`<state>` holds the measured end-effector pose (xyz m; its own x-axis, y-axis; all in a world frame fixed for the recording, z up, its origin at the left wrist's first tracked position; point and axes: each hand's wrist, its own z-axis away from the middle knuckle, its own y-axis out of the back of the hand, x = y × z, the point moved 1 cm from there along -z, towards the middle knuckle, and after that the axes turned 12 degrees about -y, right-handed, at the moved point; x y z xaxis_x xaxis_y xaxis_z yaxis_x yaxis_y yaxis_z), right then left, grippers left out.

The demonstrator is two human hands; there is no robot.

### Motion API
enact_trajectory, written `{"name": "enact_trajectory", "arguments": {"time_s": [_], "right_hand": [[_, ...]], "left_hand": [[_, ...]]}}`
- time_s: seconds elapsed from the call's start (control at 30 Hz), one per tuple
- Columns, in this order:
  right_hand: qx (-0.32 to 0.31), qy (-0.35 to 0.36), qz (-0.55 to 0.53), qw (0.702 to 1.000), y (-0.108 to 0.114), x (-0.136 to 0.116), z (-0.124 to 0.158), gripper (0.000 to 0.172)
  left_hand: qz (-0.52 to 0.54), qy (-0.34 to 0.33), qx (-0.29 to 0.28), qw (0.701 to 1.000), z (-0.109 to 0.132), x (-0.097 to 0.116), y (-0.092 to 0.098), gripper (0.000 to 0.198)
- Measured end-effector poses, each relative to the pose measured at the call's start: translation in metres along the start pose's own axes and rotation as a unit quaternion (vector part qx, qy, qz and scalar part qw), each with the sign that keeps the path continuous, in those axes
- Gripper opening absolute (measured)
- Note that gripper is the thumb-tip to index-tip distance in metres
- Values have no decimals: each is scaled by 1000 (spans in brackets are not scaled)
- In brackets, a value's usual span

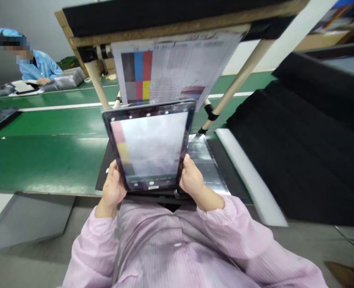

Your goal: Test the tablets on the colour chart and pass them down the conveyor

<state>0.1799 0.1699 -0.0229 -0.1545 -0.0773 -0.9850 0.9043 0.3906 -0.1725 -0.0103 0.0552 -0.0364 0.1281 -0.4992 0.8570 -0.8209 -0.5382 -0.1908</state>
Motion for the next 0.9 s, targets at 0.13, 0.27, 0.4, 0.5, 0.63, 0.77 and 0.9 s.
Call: {"name": "enact_trajectory", "arguments": {"time_s": [0.13,0.27,0.4,0.5,0.63,0.77,0.9], "right_hand": [[-95,126,90,983,4,-48,11,62],[-152,204,192,948,10,-81,10,63],[-123,213,257,934,15,-87,8,70],[-75,224,295,926,16,-84,14,73],[-3,203,383,901,19,-83,18,75],[-7,173,403,899,33,-87,10,84],[69,96,387,915,70,-92,10,83]], "left_hand": [[94,60,36,993,2,11,-5,33],[172,141,100,970,10,11,-17,33],[184,154,100,966,16,10,-22,36],[173,165,99,966,22,9,-20,43],[126,168,140,968,31,15,-19,47],[66,189,161,966,28,34,-20,54],[-29,244,125,961,2,42,-6,67]]}}
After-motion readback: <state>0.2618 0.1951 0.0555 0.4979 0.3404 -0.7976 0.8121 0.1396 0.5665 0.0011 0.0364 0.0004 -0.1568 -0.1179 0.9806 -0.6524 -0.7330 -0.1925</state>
